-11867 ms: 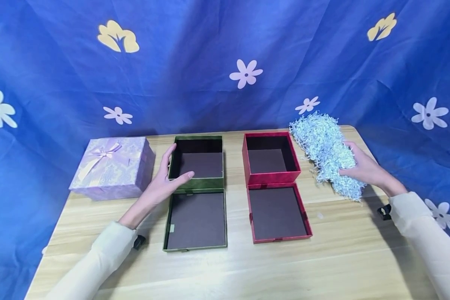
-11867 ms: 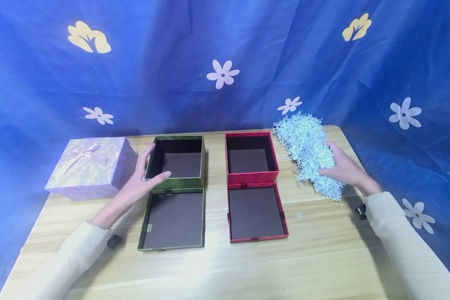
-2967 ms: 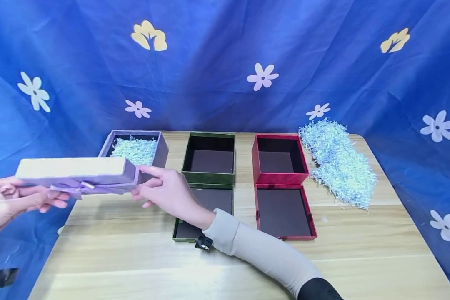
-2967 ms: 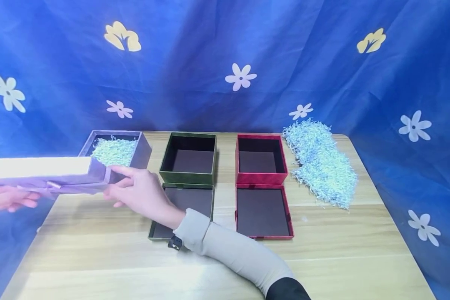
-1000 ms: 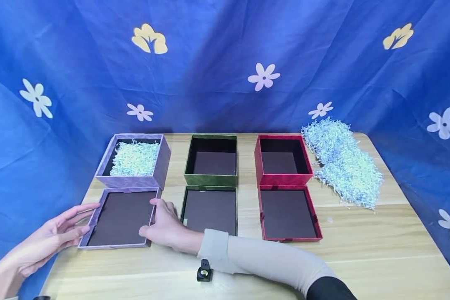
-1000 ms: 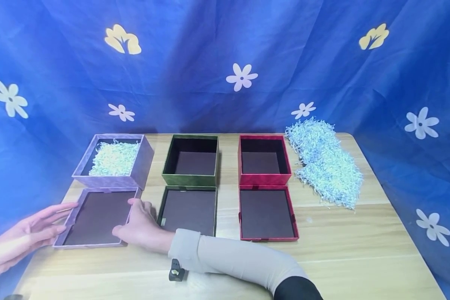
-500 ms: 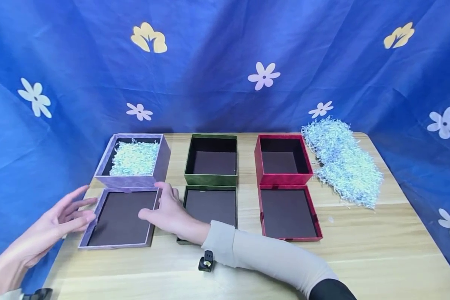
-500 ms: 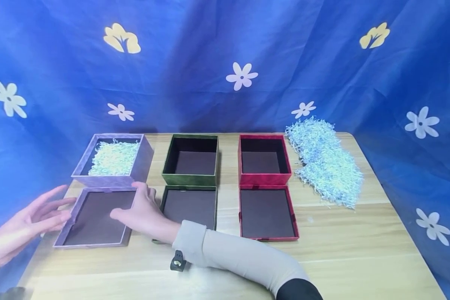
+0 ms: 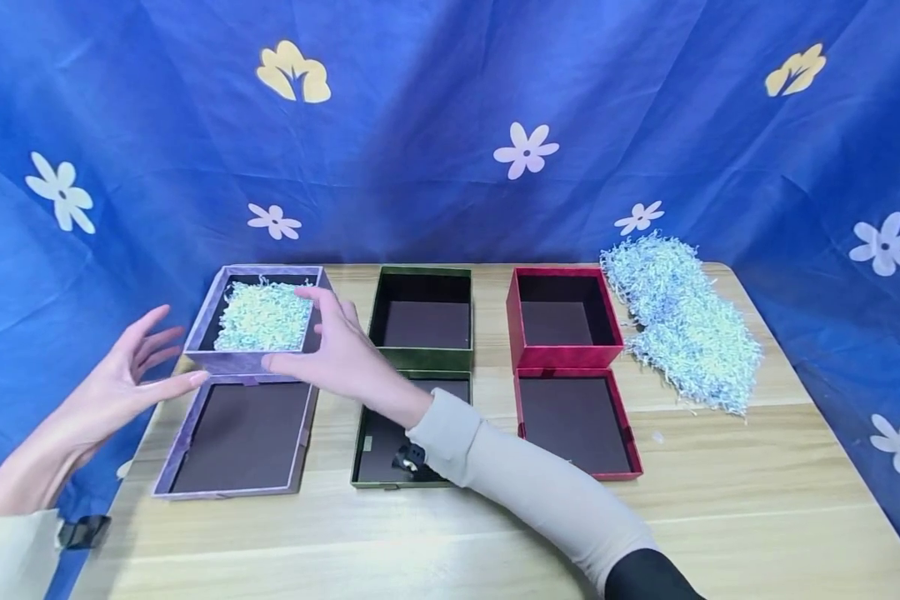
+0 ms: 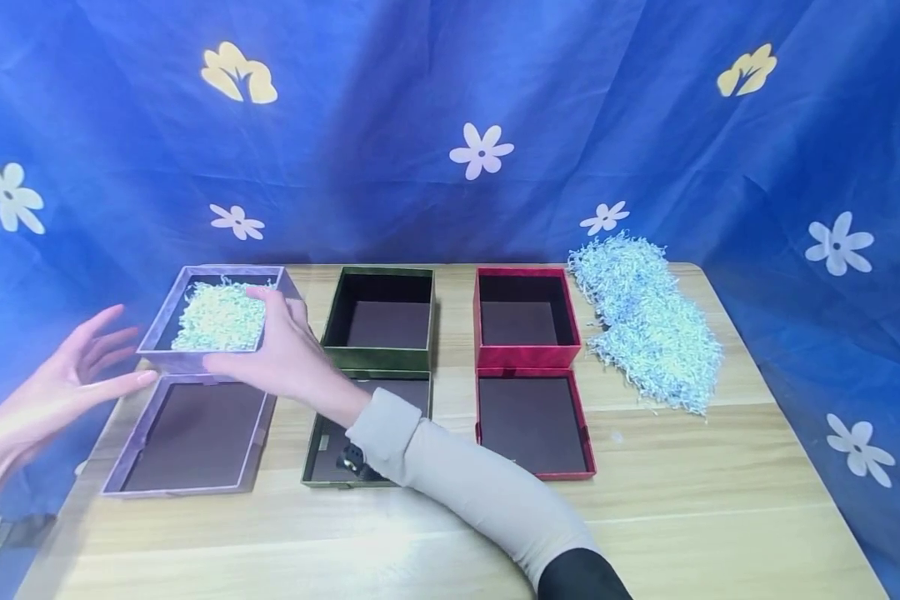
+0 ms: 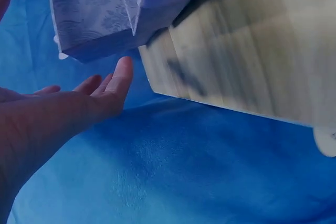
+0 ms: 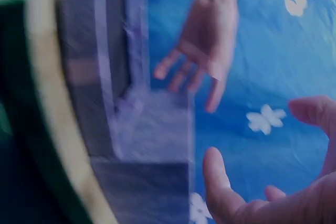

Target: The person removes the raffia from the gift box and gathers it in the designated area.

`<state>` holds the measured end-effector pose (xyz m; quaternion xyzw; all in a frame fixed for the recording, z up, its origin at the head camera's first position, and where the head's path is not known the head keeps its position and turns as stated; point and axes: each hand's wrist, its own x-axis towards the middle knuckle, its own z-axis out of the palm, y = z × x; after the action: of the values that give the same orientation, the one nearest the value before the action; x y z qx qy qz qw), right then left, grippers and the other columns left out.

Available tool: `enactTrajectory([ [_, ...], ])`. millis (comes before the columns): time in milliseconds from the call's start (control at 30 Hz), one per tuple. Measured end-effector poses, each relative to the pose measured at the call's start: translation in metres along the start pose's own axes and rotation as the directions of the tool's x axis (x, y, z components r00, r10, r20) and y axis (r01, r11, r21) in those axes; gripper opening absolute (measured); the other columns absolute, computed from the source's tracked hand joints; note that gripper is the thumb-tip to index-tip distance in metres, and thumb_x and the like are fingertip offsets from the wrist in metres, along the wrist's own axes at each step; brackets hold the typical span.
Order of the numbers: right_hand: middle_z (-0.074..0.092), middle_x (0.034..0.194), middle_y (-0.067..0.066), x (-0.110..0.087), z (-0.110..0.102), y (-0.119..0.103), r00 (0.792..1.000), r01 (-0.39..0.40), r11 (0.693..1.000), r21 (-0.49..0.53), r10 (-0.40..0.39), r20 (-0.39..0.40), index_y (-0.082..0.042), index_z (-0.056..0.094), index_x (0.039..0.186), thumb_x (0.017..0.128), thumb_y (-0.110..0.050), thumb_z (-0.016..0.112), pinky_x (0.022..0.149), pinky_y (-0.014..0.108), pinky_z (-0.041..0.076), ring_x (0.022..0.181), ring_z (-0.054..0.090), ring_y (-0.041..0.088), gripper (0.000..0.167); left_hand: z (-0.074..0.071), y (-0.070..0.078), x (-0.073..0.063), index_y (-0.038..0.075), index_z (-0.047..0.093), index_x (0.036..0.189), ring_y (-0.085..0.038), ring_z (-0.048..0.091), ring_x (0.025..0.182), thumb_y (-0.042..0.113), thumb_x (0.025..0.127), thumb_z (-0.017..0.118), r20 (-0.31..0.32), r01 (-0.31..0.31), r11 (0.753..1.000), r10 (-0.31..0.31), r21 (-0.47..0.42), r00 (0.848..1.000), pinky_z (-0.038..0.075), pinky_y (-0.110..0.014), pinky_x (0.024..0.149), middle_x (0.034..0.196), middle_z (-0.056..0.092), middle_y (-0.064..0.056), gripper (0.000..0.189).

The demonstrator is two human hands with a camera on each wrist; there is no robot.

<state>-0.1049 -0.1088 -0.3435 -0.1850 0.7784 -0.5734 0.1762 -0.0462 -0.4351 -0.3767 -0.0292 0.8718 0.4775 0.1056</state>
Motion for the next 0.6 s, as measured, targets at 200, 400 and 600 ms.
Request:
enactTrajectory([
  [200, 0.044, 0.153, -0.005, 0.023, -0.011, -0.015, 1.0, 0.027, 0.992, -0.124, -0.028, 0.001, -0.03, 0.041, 0.164, 0.087, -0.039, 0.091, 0.097, 0.033, 0.051, 0.127, 0.048, 0.009, 0.092, -0.002, -0.001, 0.024, 0.045, -0.015, 0.172, -0.056, -0.002, 0.16, 0.021, 0.111, 0.067, 0.071, 0.05, 0.997, -0.047, -0.051, 0.996, 0.019, -0.057, 0.129, 0.178, -0.009, -0.029, 0.105],
  [400, 0.042, 0.155, -0.009, 0.045, 0.002, -0.021, 1.0, -0.002, 0.987, -0.161, 0.007, 0.029, -0.033, 0.041, 0.164, 0.087, -0.038, 0.092, 0.096, 0.028, 0.05, 0.126, 0.05, 0.005, 0.093, -0.006, -0.009, 0.04, 0.04, -0.02, 0.171, -0.055, -0.015, 0.158, 0.024, 0.108, 0.069, 0.146, 0.088, 0.993, -0.076, -0.073, 0.986, 0.006, -0.085, 0.115, 0.175, -0.021, -0.028, 0.111],
  [600, 0.043, 0.156, -0.009, 0.07, 0.02, -0.021, 0.999, -0.006, 0.956, -0.293, 0.015, 0.028, -0.031, 0.041, 0.165, 0.086, -0.039, 0.092, 0.096, 0.023, 0.046, 0.132, 0.044, 0.002, 0.094, -0.005, -0.008, 0.053, 0.032, -0.021, 0.173, -0.046, 0.02, 0.157, 0.02, 0.11, 0.069, 0.184, 0.05, 0.998, -0.042, -0.039, 0.982, 0.047, -0.029, 0.108, 0.176, -0.006, -0.031, 0.11],
])
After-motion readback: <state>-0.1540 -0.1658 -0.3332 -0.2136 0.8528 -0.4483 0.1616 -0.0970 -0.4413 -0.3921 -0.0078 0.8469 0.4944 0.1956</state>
